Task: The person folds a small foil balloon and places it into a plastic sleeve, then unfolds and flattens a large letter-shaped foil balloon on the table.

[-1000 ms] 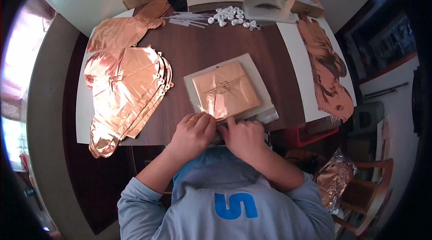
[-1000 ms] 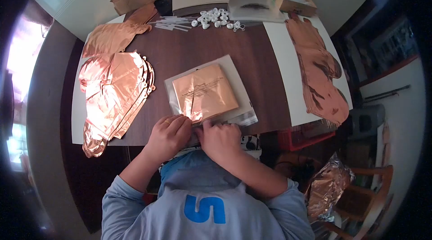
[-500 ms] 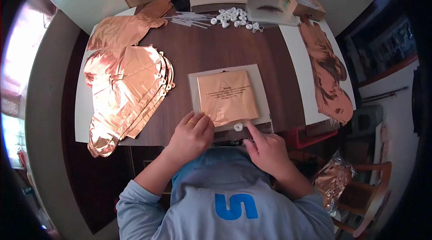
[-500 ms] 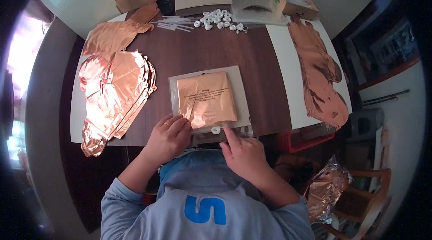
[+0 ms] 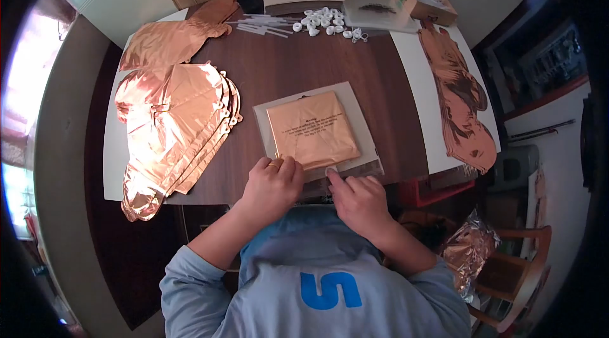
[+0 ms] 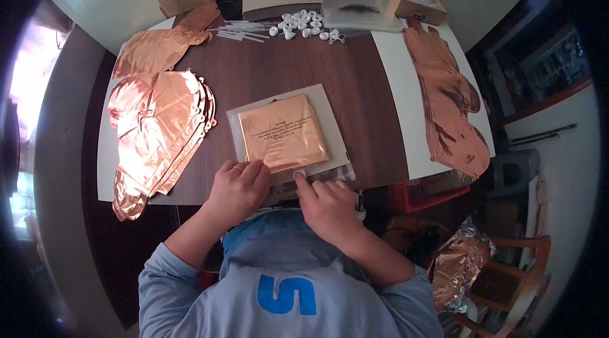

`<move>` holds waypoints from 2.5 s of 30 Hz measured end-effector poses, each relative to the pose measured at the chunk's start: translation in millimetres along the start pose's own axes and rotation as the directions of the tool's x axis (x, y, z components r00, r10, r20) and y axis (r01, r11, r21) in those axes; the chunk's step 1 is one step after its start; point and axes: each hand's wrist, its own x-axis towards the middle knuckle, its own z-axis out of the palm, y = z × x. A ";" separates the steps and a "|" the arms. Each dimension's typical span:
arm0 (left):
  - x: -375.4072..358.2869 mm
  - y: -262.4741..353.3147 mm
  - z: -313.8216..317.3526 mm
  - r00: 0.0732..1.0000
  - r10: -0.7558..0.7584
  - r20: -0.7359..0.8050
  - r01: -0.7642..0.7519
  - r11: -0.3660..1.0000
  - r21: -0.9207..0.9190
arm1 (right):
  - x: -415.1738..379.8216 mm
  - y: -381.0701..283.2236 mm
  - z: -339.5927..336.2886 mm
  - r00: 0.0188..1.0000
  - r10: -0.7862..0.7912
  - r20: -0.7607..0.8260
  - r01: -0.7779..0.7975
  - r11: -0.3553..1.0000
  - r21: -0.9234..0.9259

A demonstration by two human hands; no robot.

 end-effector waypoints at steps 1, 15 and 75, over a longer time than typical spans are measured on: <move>1.0 -1.2 -3.4 1.000 -0.018 -0.004 0.018 1.000 -0.011 | 3.2 -3.3 -0.2 1.000 0.005 0.016 -0.004 1.000 -0.005; -0.4 -7.5 -4.6 0.982 -0.091 -0.165 0.082 0.995 -0.061 | 29.5 -13.1 -5.1 0.982 0.092 0.164 -0.090 0.996 -0.021; 31.9 10.1 14.5 0.970 0.240 0.040 -0.190 0.850 -0.491 | -19.6 75.6 -39.8 1.000 0.027 0.001 -0.027 0.976 0.218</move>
